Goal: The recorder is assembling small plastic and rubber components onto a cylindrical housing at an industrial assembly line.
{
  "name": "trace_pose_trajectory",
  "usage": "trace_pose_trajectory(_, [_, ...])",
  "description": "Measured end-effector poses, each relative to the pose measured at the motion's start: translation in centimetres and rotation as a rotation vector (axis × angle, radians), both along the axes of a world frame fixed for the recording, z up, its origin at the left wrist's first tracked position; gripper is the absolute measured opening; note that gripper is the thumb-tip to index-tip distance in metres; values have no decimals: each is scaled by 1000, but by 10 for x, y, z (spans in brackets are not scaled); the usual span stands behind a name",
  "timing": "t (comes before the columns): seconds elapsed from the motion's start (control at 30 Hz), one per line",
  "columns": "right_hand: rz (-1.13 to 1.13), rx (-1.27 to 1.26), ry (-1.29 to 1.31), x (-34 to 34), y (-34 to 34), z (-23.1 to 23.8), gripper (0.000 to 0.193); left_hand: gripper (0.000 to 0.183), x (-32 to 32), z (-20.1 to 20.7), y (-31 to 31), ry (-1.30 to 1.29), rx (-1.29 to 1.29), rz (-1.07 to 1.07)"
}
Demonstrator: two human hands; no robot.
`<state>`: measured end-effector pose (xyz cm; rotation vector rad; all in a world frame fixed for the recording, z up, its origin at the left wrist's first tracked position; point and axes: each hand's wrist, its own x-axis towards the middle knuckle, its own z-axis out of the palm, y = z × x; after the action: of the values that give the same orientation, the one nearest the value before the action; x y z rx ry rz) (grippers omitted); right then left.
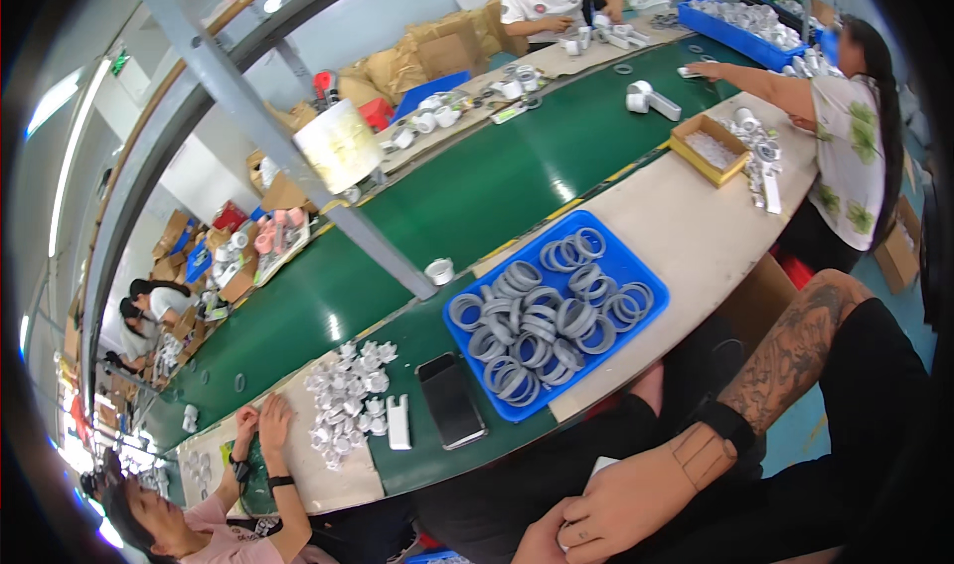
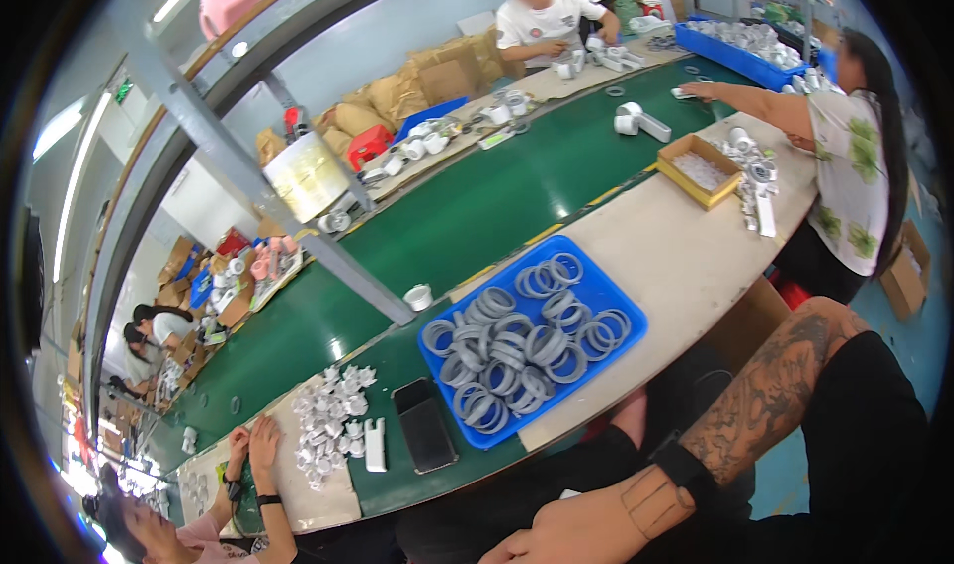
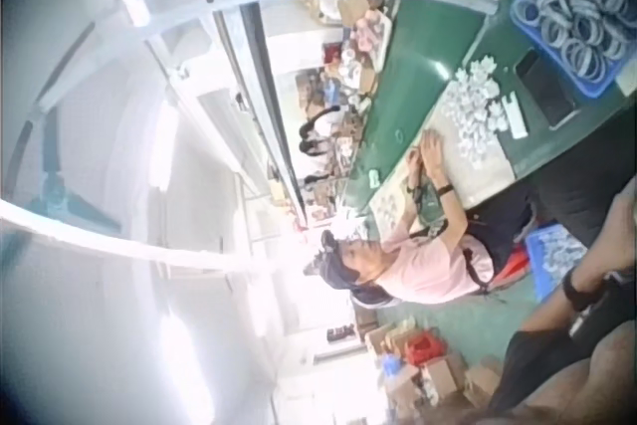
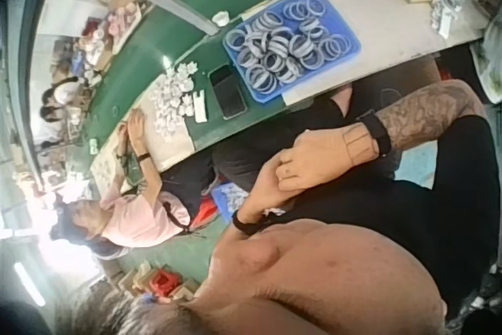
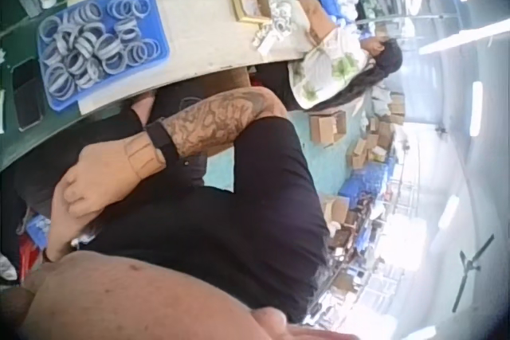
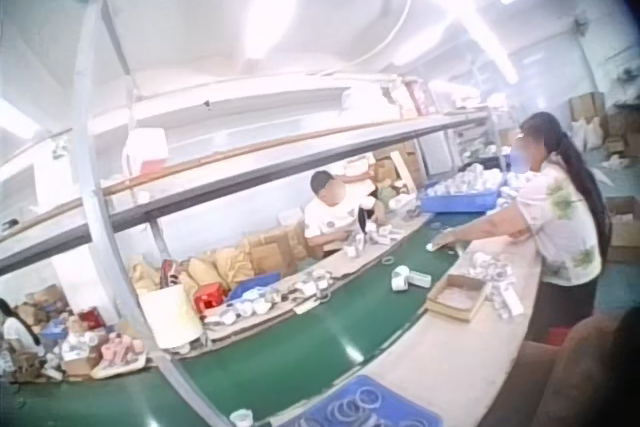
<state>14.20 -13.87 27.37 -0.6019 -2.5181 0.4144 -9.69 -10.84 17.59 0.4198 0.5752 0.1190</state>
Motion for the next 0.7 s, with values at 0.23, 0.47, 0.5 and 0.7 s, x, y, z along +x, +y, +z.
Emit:
trace_pose_trajectory(0.23, [162,-116,172,2,2,-5,14,43,-10,69,-6,300,632,-306])
trace_pose_trajectory(0.47, [129,-271,284,-1,1,-15,11,44,0,90,-1,294,643,-280])
trace_pose_trajectory(0.5, [122,-280,247,0,1,-18,13,44,0,88,1,292,666,-265])
trace_pose_trajectory(0.7, [92,-290,153,8,4,-32,25,48,10,82,5,359,1155,-234])
